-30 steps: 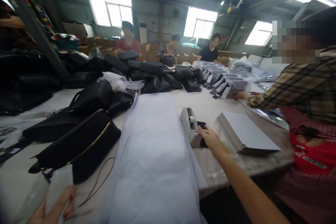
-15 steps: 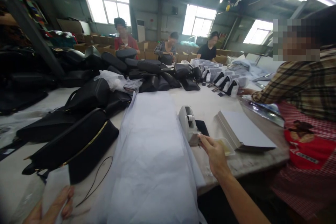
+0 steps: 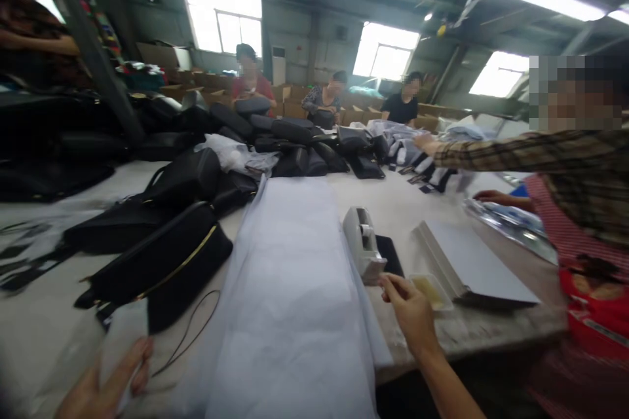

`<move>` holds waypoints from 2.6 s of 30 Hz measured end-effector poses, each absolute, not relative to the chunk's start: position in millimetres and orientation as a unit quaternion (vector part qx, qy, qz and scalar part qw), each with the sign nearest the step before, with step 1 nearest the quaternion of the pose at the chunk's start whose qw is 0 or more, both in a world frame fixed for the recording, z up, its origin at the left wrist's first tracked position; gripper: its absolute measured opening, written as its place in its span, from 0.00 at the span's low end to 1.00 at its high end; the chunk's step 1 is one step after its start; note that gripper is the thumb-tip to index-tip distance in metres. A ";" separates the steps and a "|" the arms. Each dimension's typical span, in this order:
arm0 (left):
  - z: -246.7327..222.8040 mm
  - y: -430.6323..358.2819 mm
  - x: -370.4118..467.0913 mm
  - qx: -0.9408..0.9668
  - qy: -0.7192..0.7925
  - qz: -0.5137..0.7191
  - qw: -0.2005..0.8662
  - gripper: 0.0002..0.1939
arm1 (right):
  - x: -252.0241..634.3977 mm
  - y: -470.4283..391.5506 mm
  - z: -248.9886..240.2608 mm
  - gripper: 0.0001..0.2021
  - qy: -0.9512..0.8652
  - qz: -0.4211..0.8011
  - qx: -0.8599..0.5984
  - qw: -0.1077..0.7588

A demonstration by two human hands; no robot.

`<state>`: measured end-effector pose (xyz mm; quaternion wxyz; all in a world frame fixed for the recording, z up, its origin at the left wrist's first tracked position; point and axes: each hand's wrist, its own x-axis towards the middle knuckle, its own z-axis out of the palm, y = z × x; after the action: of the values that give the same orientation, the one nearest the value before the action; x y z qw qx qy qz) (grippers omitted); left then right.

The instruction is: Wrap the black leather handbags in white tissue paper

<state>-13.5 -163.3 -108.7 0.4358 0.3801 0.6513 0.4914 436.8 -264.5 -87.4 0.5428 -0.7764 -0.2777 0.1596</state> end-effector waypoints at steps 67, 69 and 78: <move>-74.4 -183.7 12.5 0.308 0.516 0.540 0.589 0.20 | 111.3 -106.7 -64.0 0.25 -0.612 0.572 -0.474 0.271; -72.5 -184.4 11.7 0.305 0.499 0.546 0.599 0.20 | 123.2 -115.6 -58.8 0.24 -0.649 0.550 -0.450 0.272; -77.1 -184.8 17.0 0.249 0.482 0.574 0.614 0.17 | 147.2 -179.0 -68.3 0.13 -0.658 0.506 -0.494 0.259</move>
<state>17.0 -184.8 -77.1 0.6135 0.2490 0.4817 0.5741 147.2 -179.0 -68.3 0.2590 -0.4944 -0.6577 0.5059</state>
